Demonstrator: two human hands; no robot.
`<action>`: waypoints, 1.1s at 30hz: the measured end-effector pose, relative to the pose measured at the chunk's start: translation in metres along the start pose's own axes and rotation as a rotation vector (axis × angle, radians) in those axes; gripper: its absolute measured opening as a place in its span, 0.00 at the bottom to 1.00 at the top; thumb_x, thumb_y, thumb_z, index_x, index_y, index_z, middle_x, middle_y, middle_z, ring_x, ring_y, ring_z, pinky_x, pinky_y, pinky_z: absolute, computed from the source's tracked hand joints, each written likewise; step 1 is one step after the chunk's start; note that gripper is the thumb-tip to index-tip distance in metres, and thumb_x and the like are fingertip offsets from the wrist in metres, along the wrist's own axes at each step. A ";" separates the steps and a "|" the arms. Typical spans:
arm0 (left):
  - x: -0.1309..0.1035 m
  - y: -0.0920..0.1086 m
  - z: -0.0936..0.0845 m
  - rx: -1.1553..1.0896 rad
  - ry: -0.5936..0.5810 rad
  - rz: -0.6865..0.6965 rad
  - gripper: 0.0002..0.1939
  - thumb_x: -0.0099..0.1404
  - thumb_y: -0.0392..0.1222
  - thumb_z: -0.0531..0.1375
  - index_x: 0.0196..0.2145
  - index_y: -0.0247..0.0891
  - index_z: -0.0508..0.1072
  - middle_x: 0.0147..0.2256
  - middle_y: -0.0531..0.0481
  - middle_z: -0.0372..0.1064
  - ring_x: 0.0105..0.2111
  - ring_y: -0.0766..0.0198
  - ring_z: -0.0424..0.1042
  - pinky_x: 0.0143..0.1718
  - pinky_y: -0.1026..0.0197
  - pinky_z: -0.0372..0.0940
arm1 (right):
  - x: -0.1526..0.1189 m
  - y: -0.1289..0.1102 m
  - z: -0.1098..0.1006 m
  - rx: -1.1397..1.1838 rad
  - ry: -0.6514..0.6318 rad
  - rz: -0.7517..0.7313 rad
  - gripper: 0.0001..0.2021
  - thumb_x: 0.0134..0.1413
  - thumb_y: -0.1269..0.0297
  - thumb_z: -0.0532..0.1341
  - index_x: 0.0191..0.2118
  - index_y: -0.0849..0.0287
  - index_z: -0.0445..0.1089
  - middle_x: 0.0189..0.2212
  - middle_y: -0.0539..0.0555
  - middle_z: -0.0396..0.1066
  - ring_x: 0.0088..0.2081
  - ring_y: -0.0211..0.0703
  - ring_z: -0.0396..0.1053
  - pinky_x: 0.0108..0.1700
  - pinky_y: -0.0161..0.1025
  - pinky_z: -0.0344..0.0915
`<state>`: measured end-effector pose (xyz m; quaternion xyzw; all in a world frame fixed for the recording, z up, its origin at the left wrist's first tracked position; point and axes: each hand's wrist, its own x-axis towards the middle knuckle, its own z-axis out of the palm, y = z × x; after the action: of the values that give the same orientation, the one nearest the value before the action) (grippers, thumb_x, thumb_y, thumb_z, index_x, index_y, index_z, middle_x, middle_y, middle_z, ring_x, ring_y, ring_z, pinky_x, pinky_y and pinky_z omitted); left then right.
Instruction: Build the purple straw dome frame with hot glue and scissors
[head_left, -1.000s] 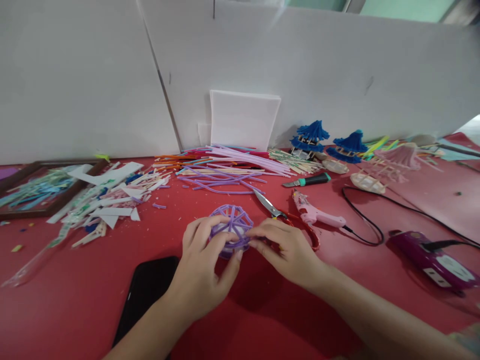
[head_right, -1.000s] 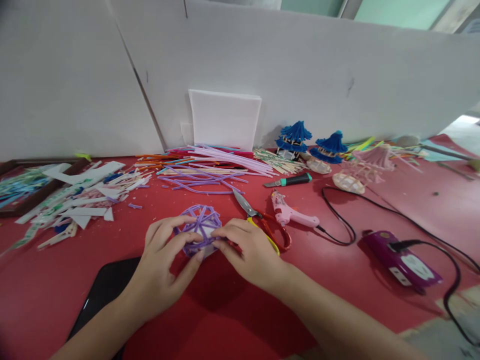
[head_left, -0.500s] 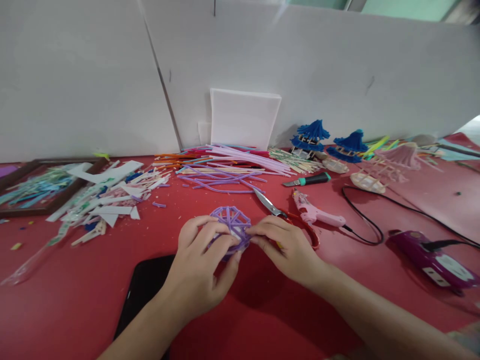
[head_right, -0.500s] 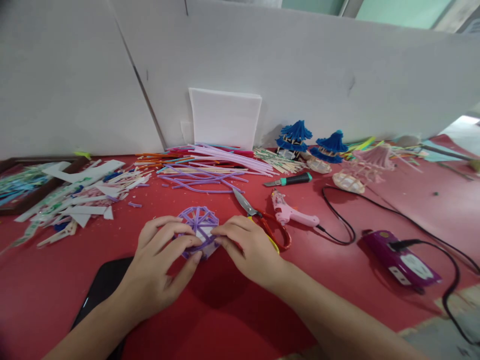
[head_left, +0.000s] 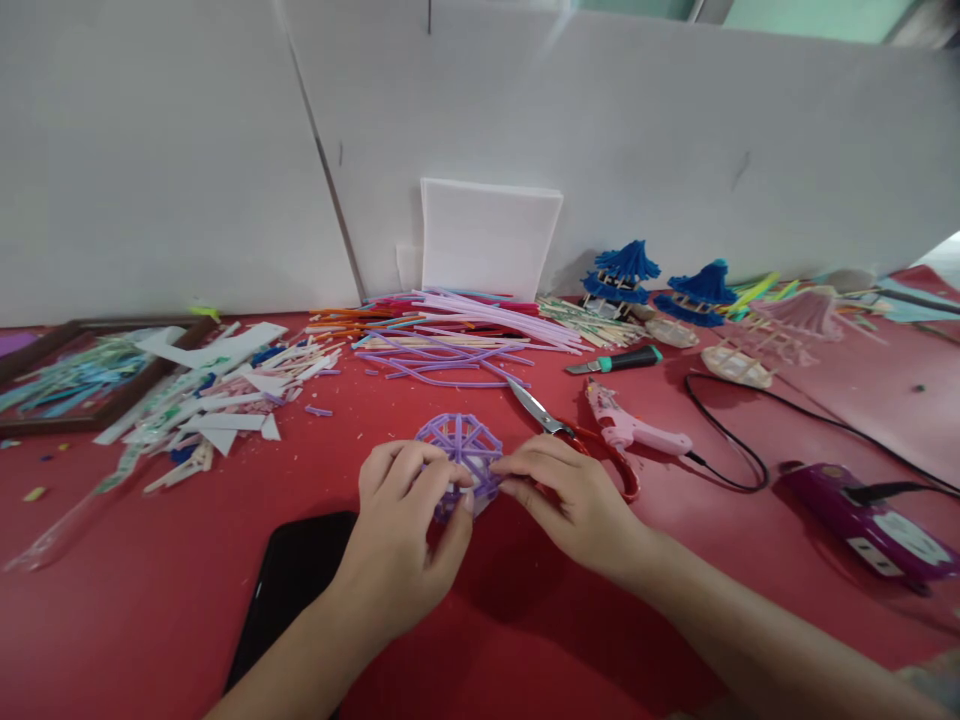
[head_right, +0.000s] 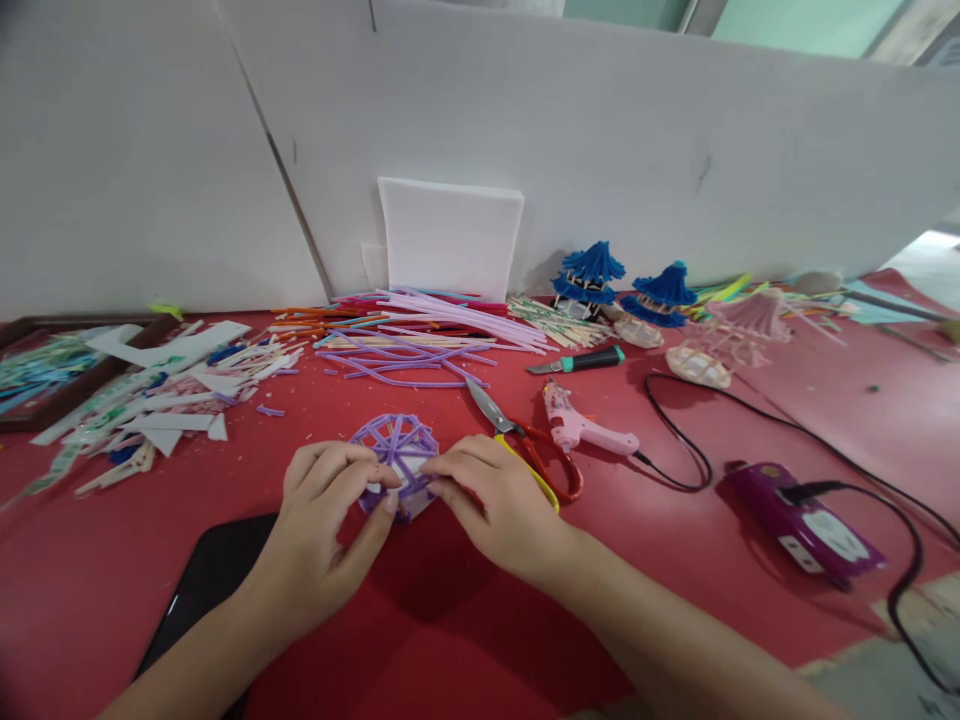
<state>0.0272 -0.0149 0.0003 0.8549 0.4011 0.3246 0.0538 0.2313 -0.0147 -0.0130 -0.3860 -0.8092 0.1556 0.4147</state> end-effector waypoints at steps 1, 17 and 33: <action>0.000 0.000 0.000 0.002 -0.002 0.001 0.05 0.64 0.34 0.54 0.38 0.38 0.68 0.37 0.47 0.65 0.41 0.56 0.60 0.45 0.51 0.56 | 0.000 0.000 0.000 0.001 0.000 0.001 0.08 0.61 0.71 0.57 0.43 0.56 0.73 0.33 0.54 0.74 0.36 0.41 0.71 0.40 0.38 0.69; -0.004 -0.003 -0.002 -0.001 0.078 -0.006 0.04 0.62 0.34 0.58 0.34 0.40 0.73 0.39 0.46 0.67 0.43 0.55 0.64 0.47 0.50 0.58 | -0.001 0.001 0.001 -0.016 -0.012 0.003 0.09 0.62 0.70 0.56 0.43 0.57 0.73 0.34 0.54 0.75 0.36 0.41 0.72 0.40 0.38 0.69; -0.002 -0.005 -0.003 -0.262 0.074 -0.213 0.05 0.65 0.40 0.56 0.33 0.41 0.71 0.37 0.48 0.67 0.42 0.58 0.68 0.45 0.53 0.64 | -0.001 -0.003 0.000 -0.021 -0.006 0.002 0.07 0.61 0.72 0.57 0.40 0.59 0.72 0.32 0.54 0.74 0.36 0.41 0.71 0.39 0.38 0.68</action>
<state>0.0212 -0.0139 0.0000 0.7807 0.4455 0.3977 0.1841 0.2299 -0.0169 -0.0120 -0.3907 -0.8116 0.1486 0.4083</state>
